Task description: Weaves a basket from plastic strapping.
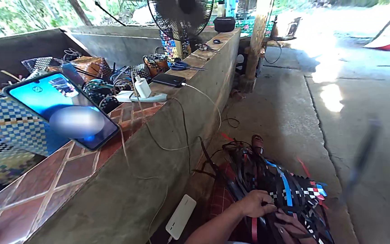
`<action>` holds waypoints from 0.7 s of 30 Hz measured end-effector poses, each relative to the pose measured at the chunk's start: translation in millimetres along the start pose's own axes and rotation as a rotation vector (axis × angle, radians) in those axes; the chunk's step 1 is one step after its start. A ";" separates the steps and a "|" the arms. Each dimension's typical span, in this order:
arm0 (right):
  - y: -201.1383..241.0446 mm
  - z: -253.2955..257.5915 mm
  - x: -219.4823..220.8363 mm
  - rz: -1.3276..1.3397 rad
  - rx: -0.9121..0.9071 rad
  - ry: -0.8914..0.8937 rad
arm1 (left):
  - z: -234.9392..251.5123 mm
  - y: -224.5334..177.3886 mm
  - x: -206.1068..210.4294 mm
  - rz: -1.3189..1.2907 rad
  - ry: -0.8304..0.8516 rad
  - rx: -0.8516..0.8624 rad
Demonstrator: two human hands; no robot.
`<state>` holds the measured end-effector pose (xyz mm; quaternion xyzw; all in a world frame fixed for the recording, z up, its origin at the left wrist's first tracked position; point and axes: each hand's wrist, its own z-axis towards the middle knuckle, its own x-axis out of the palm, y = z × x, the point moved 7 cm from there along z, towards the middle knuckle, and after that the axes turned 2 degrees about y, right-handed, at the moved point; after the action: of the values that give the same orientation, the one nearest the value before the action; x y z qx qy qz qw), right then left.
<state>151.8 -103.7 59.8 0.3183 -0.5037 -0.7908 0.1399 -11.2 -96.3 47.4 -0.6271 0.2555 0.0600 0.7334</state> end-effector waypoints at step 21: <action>55.8 76.7 -60.7 0.189 0.303 0.026 | -10.4 -15.2 8.0 0.173 0.006 -0.133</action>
<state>142.9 -41.9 153.5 0.2973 -0.6429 -0.6850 0.1706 -1.2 -111.2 56.4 -0.6503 0.3062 0.1380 0.6814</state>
